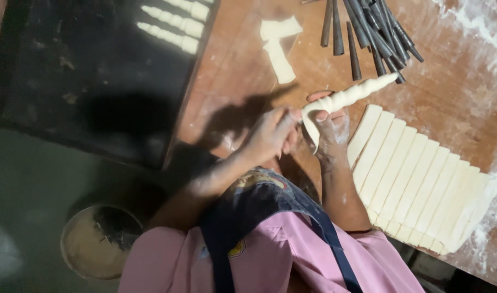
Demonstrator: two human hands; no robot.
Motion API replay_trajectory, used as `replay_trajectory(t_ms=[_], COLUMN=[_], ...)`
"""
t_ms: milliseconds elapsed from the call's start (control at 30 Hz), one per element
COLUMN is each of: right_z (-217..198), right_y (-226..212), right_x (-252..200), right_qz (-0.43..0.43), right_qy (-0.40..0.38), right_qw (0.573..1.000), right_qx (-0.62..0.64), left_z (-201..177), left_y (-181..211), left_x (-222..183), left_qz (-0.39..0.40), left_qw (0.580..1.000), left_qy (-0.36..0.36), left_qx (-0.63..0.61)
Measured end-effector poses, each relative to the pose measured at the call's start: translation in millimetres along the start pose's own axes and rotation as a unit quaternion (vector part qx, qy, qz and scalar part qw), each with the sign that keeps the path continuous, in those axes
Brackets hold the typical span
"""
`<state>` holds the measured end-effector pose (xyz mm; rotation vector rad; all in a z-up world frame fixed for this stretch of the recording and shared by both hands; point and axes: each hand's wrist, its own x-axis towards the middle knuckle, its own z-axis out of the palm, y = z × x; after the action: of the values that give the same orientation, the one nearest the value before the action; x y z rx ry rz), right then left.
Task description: Rolling strips of dough onto metal conical molds to create cream horn shells.
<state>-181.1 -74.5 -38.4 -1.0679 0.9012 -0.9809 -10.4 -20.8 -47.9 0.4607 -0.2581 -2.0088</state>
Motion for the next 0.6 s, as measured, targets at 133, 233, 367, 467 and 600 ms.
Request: replay_trajectory(t_ms=[133,233,367,467,600], right_z=[4,6,2,16,14], right_y=[-3,-2,10,-2,-3], right_x=[-7,-9,-4,-1,-2], right_qz=[0.029,0.002,-0.047,0.029,0.074], right_qy=[0.006,-0.019,-0.022,-0.028,-0.028], right_qw=[0.997,0.997,0.999,0.996,0.987], right_qx=[0.069,0.078,0.001,0.076,0.143], left_z=[25,15,-21,-9,23], left_y=[18,12,-10,3,29], left_x=[-15,-15,-3,-4,-22], left_qz=[0.332,0.362,0.004,0.001,0.299], left_qw=[0.685,0.651,0.999,0.992,0.757], left_qy=[0.103,0.08,0.003,0.097,0.115], left_qx=[0.64,0.662,-0.052,0.084,0.57])
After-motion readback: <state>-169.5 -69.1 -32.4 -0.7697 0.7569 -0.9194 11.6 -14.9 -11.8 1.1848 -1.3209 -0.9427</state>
